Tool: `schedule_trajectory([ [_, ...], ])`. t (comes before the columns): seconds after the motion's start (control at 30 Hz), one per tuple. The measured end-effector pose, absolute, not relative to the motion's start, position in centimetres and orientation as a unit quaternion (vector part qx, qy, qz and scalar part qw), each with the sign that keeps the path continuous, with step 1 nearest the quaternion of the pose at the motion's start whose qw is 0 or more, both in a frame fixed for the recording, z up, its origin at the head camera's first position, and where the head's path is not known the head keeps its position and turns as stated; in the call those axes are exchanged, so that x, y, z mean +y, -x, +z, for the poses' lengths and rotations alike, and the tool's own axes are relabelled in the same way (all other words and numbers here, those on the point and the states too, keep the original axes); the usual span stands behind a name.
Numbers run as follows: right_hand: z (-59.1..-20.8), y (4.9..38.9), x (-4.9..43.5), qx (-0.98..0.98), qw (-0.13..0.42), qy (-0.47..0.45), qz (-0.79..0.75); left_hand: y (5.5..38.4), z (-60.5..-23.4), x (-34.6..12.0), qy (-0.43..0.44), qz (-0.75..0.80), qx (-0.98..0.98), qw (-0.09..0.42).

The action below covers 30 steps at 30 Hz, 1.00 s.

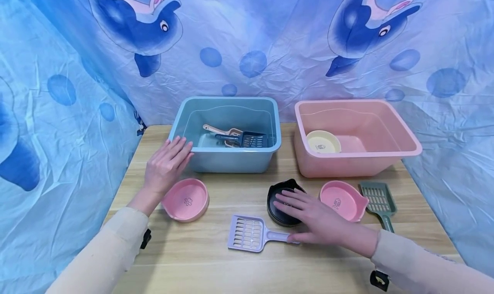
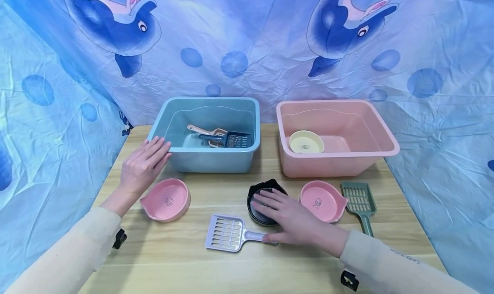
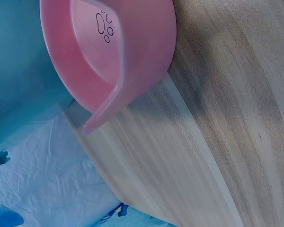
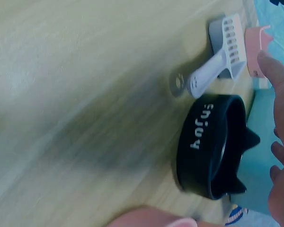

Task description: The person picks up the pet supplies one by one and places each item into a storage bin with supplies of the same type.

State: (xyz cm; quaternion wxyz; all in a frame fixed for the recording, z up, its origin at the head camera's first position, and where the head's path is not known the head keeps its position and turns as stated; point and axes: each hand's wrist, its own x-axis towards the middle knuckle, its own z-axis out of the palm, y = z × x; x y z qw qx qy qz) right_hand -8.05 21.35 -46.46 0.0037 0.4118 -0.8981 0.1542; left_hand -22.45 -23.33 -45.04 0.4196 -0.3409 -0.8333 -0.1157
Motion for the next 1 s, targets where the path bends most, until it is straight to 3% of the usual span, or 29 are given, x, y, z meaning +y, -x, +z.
schedule_trajectory([
  [0.63,-46.7,7.6,17.7,-0.89,-0.113,-0.364,0.252,22.8,-45.1,-23.2,0.346,-0.128,-0.821,0.435],
  [1.0,-47.8,6.4,17.1,-0.872,-0.141,-0.347,0.315,22.6,-44.9,-23.2,0.342,-0.14,-0.824,0.429],
])
